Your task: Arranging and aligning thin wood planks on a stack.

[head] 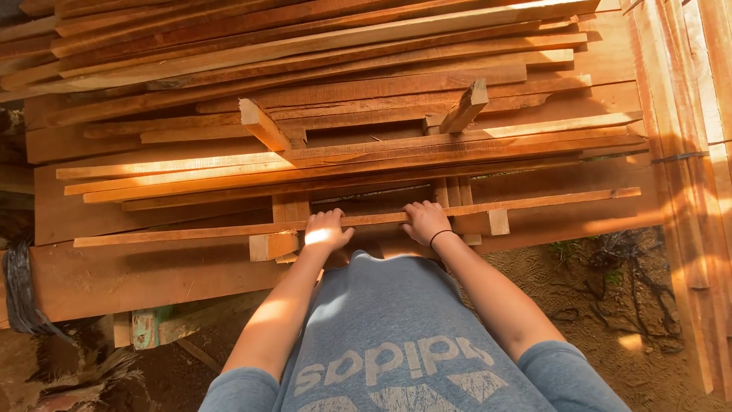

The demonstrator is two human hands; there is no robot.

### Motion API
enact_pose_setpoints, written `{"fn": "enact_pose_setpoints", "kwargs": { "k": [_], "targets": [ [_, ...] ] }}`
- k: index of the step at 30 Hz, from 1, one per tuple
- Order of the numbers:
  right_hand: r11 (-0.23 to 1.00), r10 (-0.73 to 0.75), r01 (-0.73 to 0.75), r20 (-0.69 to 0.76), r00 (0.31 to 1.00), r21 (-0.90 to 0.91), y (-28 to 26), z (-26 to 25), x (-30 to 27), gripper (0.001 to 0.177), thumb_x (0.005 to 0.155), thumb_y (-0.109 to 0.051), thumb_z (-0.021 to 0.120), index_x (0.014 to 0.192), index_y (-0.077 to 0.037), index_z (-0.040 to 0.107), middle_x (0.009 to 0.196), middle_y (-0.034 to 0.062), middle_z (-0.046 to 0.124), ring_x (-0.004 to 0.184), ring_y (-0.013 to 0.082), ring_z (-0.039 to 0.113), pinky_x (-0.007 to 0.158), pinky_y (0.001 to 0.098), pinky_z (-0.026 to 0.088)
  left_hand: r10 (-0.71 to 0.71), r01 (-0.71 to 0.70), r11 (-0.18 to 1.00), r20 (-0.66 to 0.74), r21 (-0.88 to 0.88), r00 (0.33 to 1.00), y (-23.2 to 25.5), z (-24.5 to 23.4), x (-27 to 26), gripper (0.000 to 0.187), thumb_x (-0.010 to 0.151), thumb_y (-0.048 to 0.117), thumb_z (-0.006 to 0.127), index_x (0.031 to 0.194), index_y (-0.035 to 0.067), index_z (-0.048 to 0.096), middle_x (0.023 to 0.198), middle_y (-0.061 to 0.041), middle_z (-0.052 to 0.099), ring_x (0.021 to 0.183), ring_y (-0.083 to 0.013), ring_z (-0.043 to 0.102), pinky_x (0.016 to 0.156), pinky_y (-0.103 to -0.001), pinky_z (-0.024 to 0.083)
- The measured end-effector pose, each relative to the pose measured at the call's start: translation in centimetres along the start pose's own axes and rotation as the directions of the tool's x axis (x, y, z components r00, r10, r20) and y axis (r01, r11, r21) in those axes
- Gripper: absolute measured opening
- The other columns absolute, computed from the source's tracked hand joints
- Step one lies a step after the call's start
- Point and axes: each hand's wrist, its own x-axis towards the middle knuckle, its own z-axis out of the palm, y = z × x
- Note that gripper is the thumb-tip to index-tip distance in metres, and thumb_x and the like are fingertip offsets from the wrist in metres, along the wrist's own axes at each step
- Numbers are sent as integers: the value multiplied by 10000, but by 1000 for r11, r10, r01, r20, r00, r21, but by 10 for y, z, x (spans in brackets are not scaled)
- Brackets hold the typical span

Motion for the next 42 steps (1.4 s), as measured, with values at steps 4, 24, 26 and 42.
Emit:
{"fn": "enact_pose_setpoints", "kwargs": {
  "k": [4, 24, 26, 42],
  "targets": [
    [996, -32, 33, -7, 999, 89, -10, -30, -11, 531, 881, -589, 643, 1275, -234, 639, 1145, 25, 705, 1150, 245, 631, 1040, 405, 431, 40, -39, 999, 56, -26, 998, 9, -34, -24, 616, 958, 620, 514, 1378, 174, 571, 1311, -63, 680, 1290, -243, 599, 1153, -389, 361],
    [992, 128, -127, -169, 977, 17, -23, -26, -7, 892, 1015, -745, 285, 1664, -142, 183, 1748, 66, 98, 1598, 346, 22, 1267, 569, 36, 106, -24, 990, -614, 139, 782, -4, 27, 5, 587, 1060, 407, 442, 1581, 138, 418, 1659, -161, 348, 1557, -334, 271, 1256, -569, 118],
    [992, 122, -122, -263, 957, 19, -23, -17, -12, 880, 1001, -737, 343, 1633, -134, 240, 1718, 71, 155, 1580, 346, 79, 1263, 562, 69, 94, -22, 993, -677, 114, 730, -2, 30, 2, 594, 1020, 434, 499, 1540, 151, 450, 1627, -128, 376, 1533, -317, 296, 1241, -564, 142],
    [980, 188, -181, -96, 977, 77, 24, -24, 38, 625, 908, -610, 582, 1381, -202, 596, 1333, 65, 534, 1367, 306, 413, 1217, 627, 107, -166, 157, 983, -83, -97, 983, -18, -12, 58, 593, 942, 538, 550, 1436, 211, 562, 1395, -74, 574, 1356, -294, 468, 1216, -587, 154]
  ]
}}
